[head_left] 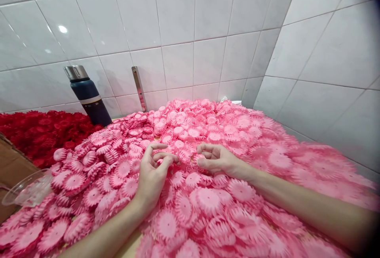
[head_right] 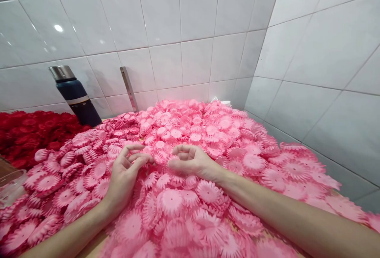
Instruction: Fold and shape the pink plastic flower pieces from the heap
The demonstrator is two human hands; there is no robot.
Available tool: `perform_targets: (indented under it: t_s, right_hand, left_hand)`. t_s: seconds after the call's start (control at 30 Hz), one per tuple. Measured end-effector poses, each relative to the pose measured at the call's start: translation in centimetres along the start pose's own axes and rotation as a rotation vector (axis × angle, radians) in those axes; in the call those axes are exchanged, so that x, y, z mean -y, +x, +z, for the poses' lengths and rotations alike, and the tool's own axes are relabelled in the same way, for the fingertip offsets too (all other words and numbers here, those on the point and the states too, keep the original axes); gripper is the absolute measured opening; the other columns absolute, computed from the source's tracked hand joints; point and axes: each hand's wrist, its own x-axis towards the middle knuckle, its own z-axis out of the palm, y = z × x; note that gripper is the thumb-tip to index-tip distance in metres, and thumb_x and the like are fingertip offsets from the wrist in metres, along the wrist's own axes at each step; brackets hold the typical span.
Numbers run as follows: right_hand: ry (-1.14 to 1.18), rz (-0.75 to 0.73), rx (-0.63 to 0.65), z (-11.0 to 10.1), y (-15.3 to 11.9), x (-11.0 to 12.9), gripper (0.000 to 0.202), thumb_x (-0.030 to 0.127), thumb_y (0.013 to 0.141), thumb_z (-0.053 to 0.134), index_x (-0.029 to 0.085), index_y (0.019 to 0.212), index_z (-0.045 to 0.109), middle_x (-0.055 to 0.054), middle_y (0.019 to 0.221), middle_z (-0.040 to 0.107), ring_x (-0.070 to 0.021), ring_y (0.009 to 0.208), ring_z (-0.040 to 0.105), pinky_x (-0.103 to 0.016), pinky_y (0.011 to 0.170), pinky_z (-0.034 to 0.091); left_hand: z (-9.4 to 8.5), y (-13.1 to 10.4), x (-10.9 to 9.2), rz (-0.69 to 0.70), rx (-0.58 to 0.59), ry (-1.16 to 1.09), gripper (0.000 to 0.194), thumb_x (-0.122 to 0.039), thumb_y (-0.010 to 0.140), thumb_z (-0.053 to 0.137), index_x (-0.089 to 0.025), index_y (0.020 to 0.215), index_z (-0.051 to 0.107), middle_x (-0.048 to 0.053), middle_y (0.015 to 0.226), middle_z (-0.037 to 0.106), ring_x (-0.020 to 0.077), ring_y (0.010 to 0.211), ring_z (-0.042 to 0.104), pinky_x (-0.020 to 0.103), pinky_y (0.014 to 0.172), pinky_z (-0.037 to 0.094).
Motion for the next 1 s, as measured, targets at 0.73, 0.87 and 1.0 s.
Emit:
perform_targets:
  t_s: [0.73, 0.87, 1.0]
  right_hand:
    - [-0.186, -0.026, -0.02, -0.11, 0.16, -0.39, 0.037, 0.045, 0.074, 0.068, 0.018, 0.093, 0.053, 0.009, 0.044, 0.05, -0.0044, 0.032, 0.044, -0.013, 0.032, 0.032]
    - [-0.189, -0.046, -0.023, 0.0, 0.1, -0.32, 0.036, 0.046, 0.074, 0.068, 0.018, 0.088, 0.051, 0.009, 0.045, 0.05, -0.003, 0.031, 0.039, -0.013, 0.031, 0.027]
    - [-0.194, -0.043, -0.03, -0.03, 0.17, -0.26, 0.035, 0.047, 0.074, 0.067, 0.018, 0.081, 0.05, 0.009, 0.045, 0.049, -0.0032, 0.034, 0.04, -0.013, 0.034, 0.028]
  left_hand:
    - [-0.22, 0.39, 0.61, 0.106, 0.012, 0.354, 0.026, -0.034, 0.075, 0.065, -0.018, 0.096, 0.063, 0.002, 0.083, 0.066, 0.0144, 0.077, 0.058, 0.023, 0.066, 0.042]
    - [-0.28, 0.42, 0.5, 0.112, 0.014, 0.384, 0.021, -0.032, 0.075, 0.065, -0.018, 0.09, 0.067, 0.002, 0.081, 0.067, 0.0142, 0.072, 0.057, 0.023, 0.062, 0.041]
    - [-0.26, 0.32, 0.37, 0.115, 0.024, 0.38, 0.021, -0.03, 0.077, 0.063, -0.019, 0.095, 0.066, 0.001, 0.082, 0.066, 0.0141, 0.075, 0.056, 0.023, 0.065, 0.041]
